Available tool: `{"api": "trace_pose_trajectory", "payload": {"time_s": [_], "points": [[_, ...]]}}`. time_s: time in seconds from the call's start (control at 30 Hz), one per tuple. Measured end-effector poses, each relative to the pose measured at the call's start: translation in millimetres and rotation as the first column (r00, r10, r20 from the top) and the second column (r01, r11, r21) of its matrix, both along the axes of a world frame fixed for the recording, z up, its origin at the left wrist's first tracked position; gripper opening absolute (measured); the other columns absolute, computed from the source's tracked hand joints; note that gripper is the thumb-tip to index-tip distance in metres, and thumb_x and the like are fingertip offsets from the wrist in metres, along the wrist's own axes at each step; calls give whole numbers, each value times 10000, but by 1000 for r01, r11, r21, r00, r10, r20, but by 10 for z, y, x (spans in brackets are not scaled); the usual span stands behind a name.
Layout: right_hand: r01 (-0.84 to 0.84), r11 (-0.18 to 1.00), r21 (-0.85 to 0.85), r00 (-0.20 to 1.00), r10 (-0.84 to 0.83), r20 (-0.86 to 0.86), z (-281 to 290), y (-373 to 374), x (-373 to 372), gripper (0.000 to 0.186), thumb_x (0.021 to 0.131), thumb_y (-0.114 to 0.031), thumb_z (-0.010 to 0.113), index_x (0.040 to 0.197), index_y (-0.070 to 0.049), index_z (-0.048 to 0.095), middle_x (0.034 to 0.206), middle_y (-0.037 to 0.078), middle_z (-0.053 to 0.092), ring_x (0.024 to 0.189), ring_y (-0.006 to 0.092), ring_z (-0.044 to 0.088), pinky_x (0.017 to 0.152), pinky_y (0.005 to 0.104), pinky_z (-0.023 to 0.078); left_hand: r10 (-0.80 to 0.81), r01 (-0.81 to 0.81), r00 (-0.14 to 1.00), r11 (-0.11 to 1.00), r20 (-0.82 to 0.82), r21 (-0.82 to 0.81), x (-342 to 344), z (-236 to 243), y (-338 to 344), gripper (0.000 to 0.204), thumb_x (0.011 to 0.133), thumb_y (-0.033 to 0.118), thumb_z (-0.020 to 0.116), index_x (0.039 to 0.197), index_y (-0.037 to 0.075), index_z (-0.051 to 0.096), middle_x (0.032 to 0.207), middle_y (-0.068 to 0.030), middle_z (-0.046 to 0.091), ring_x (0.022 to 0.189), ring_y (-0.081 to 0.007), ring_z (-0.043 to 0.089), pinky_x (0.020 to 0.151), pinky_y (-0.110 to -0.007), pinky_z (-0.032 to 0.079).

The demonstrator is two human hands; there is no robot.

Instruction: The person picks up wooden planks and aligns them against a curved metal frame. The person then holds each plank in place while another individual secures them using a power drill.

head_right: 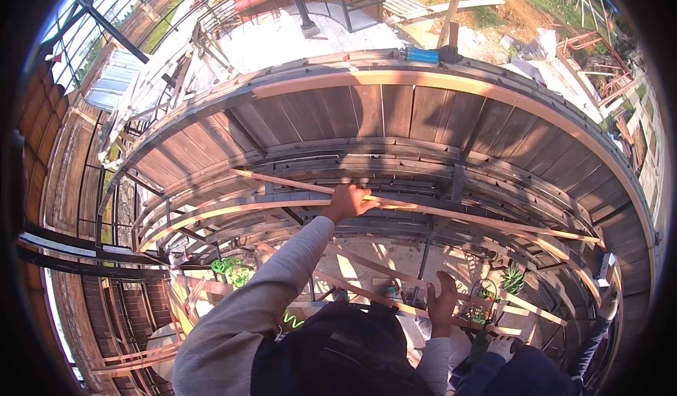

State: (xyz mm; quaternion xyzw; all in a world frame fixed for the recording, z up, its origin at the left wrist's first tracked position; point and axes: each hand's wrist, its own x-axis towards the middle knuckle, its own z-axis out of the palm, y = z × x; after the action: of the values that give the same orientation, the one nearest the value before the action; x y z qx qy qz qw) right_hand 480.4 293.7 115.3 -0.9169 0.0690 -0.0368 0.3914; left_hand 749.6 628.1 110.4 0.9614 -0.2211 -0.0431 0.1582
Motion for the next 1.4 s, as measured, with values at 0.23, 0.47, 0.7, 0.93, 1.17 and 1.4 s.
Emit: {"api": "trace_pose_trajectory", "payload": {"time_s": [0.23, 0.47, 0.7, 0.93, 1.17, 1.4], "points": [[-18, 999, 31, 1000, 18, 1, -62, 73, -38, 418, 865, -74, 749, 1262, 10, 646, 1282, 230, 658, 1227, 423, 610, 1076, 484, 480, -31, 31, 999, 1000, 18, -4, 50, 4, 50, 504, 895, 628, 686, 925, 133, 773, 767, -119, 734, 770, -323, 729, 692, -500, 554], [11, 999, 48, 1000, -12, 27, -210, 5, -100, 434, 847, -85, 773, 1257, -7, 655, 1266, 208, 669, 1183, 420, 630, 1036, 482, 505, -42, 49, 990, 998, 138, -48, 114, -53, 45, 454, 886, 573, 736, 965, 126, 751, 720, -141, 689, 750, -374, 703, 652, -514, 535], [239, 950, -199, 957, -196, 214, -145, -665, 554, 631, 824, -285, 842, 1388, -124, 607, 1445, 126, 554, 1335, 358, 525, 1117, 528, 424, -114, 98, 959, 992, 258, 73, 113, -92, 30, 344, 875, 432, 757, 894, 110, 637, 999, -84, 611, 976, -362, 654, 689, -555, 534], [273, 846, -459, 871, -15, 491, -50, -1635, 1872, 1087, 637, -779, 787, 1481, -138, 542, 1555, 122, 485, 1488, 328, 412, 1256, 610, 202, -163, 133, 908, 986, 386, 103, 87, -187, -17, 429, 998, 423, 617, 865, 24, 536, 974, -197, 560, 978, -472, 569, 750, -579, 483], [108, 836, -537, 828, 224, 514, -171, -1715, 2342, 1176, 582, -952, 572, 1417, -125, 603, 1475, 124, 555, 1448, 307, 467, 1265, 644, 165, -195, 171, 888, 981, 416, 95, 219, -233, 40, 474, 1049, 436, 558, 844, 9, 534, 909, -224, 517, 914, -494, 538, 743, -600, 443], [101, 734, -671, 874, 257, 413, -251, -1041, 2613, 1150, 599, -972, 577, 1409, -157, 631, 1487, 90, 557, 1453, 302, 467, 1254, 656, 175, -199, 123, 845, 976, 496, 181, 397, -439, 178, 490, 999, 527, 605, 869, 56, 568, 915, -163, 535, 914, -423, 568, 675, -545, 452]]}}
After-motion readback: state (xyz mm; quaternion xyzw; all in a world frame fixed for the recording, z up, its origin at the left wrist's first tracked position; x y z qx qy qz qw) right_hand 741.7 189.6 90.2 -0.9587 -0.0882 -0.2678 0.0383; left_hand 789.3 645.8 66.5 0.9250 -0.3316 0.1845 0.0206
